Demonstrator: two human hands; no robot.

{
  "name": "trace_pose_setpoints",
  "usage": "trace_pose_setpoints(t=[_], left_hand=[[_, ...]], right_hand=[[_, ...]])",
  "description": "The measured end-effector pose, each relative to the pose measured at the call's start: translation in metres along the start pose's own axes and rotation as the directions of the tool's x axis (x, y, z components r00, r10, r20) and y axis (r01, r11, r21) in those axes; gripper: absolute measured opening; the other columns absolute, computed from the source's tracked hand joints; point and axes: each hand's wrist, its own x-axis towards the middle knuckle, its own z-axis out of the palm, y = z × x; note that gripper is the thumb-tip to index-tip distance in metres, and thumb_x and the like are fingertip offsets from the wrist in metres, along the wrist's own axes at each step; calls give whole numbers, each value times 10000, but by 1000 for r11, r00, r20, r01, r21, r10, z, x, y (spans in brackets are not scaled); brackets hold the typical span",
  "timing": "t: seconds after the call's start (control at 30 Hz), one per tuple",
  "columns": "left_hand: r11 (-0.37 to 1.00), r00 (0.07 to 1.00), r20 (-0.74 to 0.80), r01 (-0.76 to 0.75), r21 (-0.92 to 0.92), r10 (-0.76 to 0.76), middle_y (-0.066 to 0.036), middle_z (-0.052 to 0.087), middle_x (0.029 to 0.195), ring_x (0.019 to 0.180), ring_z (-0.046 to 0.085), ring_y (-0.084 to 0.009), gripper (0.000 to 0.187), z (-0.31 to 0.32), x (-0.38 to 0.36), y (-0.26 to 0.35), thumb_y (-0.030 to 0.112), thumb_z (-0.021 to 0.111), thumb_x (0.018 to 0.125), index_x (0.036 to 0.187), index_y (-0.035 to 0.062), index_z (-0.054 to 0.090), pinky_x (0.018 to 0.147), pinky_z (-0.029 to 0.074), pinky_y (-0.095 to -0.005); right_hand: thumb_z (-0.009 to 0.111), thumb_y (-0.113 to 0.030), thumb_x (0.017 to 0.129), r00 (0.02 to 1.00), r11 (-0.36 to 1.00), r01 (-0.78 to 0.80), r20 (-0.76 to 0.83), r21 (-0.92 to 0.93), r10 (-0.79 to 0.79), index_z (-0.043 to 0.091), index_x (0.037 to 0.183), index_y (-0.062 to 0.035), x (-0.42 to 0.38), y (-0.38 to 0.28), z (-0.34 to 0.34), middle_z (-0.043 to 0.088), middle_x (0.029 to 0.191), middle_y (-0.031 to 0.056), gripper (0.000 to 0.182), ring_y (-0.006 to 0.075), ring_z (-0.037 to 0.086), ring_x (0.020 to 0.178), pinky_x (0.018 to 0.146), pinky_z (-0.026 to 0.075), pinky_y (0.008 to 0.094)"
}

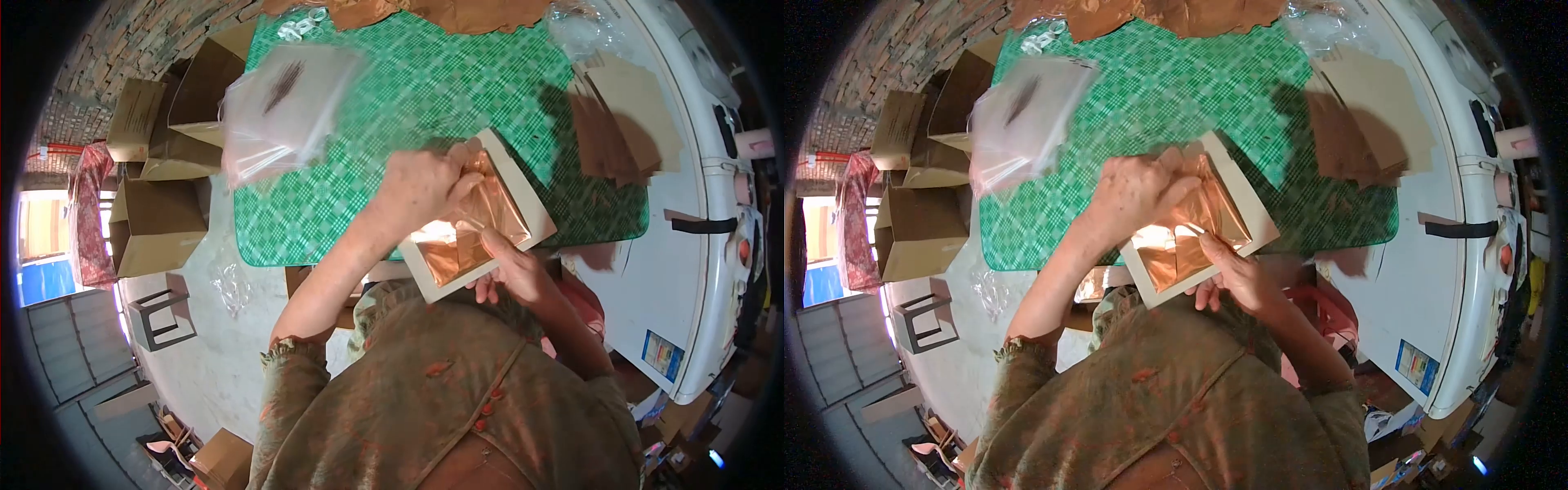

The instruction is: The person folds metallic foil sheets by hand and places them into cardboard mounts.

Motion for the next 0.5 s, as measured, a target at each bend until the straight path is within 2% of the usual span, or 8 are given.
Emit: trace_pose_setpoints(t=[0.07, 0.1, 0.2, 0.23, 0.33, 0.37, 0.4, 0.5], left_hand=[[989, 999, -47, -13, -144, 6, -147, 673, 779, 715, 688, -331, 314, -9, -9, -6, 356, 711, 933, 1035, 63, 661, 638, 535, -416], [978, 998, -53, 21, -207, -33, -141, 671, 862, 810, 679, -314, 336, -12, -16, -10, 340, 753, 913, 1048, 50, 652, 667, 531, -400], [944, 939, -258, 151, -293, -230, -186, 667, 939, 823, 653, -404, 373, -14, -47, -17, 289, 778, 881, 1067, 8, 620, 732, 533, -473], [901, 902, -217, 295, -319, -372, -199, 667, 988, 818, 669, -368, 368, -16, -65, -16, 208, 776, 892, 1128, -14, 604, 743, 547, -434], [696, 781, -145, 435, -571, -607, -154, 683, 984, 821, 681, -256, 328, -17, -117, -5, 158, 750, 925, 1160, -12, 597, 733, 546, -373], [596, 743, -59, 484, -641, -666, -100, 657, 1017, 868, 642, -198, 311, -18, -134, 3, 159, 728, 958, 1182, -11, 594, 747, 534, -343], [485, 700, 32, 526, -698, -713, -46, 631, 1049, 916, 603, -140, 296, -18, -151, 12, 160, 705, 991, 1204, -11, 591, 761, 523, -312], [292, 650, 126, 496, -818, -750, -72, 621, 1112, 934, 612, -140, 319, -1, -187, 28, 167, 673, 1024, 1260, 0, 540, 793, 542, -290]], right_hand=[[388, -543, 1099, 998, 997, 60, 14, 40, -60, 504, 1351, -56, 3, 16, 0, 710, 889, 156, 560, 187, 676, 619, 488, 507, 276], [383, -550, 1098, 998, 995, 54, -20, 78, -52, 499, 1358, -55, 3, 22, 4, 711, 891, 158, 571, 191, 678, 625, 496, 511, 281], [368, -581, 1090, 998, 992, 48, -48, 118, -43, 500, 1346, -36, 3, 39, 7, 718, 893, 161, 616, 214, 683, 654, 543, 516, 312], [358, -597, 1085, 998, 993, 32, -53, 117, -26, 511, 1323, -20, 3, 41, 9, 721, 892, 160, 642, 219, 684, 671, 566, 515, 324], [350, -609, 1083, 994, 992, -27, -100, 125, 39, 546, 1274, -8, 1, 47, 17, 723, 892, 148, 660, 222, 680, 693, 619, 514, 334], [351, -607, 1083, 991, 991, -47, -118, 129, 62, 558, 1261, -11, 1, 47, 20, 722, 892, 141, 655, 220, 677, 696, 634, 515, 333], [347, -605, 1085, 991, 991, -58, -111, 122, 72, 572, 1245, -14, 1, 46, 23, 722, 888, 134, 652, 216, 676, 705, 650, 515, 331], [353, -589, 1090, 995, 991, -78, -46, 106, 83, 607, 1206, -21, 3, 47, 28, 720, 907, 120, 633, 202, 672, 754, 704, 515, 326]])
